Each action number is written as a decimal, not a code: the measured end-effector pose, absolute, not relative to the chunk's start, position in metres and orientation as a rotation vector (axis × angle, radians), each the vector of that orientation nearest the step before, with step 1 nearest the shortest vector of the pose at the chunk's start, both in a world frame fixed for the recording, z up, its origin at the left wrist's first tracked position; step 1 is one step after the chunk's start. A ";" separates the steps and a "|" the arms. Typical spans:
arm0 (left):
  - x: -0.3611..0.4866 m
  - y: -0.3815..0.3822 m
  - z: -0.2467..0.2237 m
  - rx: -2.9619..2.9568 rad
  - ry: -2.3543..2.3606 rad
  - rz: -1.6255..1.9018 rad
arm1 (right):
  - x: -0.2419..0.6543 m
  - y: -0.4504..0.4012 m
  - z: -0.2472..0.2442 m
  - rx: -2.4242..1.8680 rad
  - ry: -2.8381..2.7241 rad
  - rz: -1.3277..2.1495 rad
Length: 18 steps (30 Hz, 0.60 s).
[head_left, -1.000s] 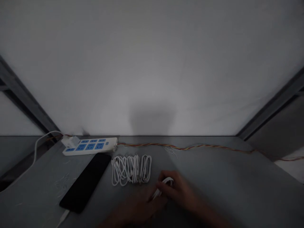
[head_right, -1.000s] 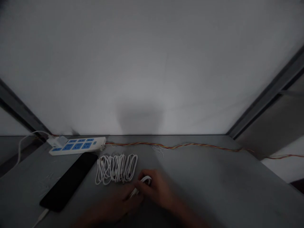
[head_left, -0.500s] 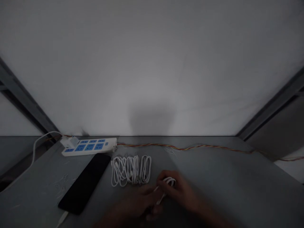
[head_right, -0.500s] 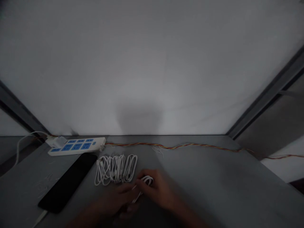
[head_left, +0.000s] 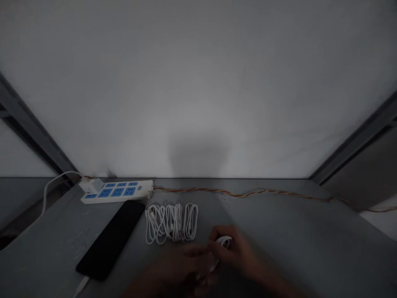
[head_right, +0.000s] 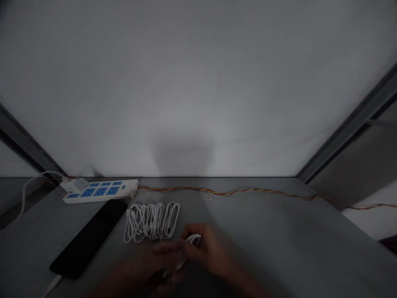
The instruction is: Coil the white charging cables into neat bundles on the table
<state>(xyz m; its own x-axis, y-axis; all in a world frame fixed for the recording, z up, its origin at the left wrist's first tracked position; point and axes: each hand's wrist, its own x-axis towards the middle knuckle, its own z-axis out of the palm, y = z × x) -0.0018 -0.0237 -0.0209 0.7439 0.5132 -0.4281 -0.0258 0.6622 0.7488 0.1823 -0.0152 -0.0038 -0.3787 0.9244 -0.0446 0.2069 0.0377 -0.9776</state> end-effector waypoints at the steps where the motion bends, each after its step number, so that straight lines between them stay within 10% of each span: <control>1: -0.002 -0.024 -0.021 0.859 0.677 0.350 | 0.182 -0.017 -0.004 -1.153 -1.679 1.360; 11: -0.004 -0.022 -0.014 0.830 0.781 0.265 | 0.192 -0.011 -0.001 -1.057 -1.907 1.267; 18: -0.007 -0.013 -0.016 0.859 0.845 0.389 | 0.235 0.042 -0.023 -1.626 -1.793 0.535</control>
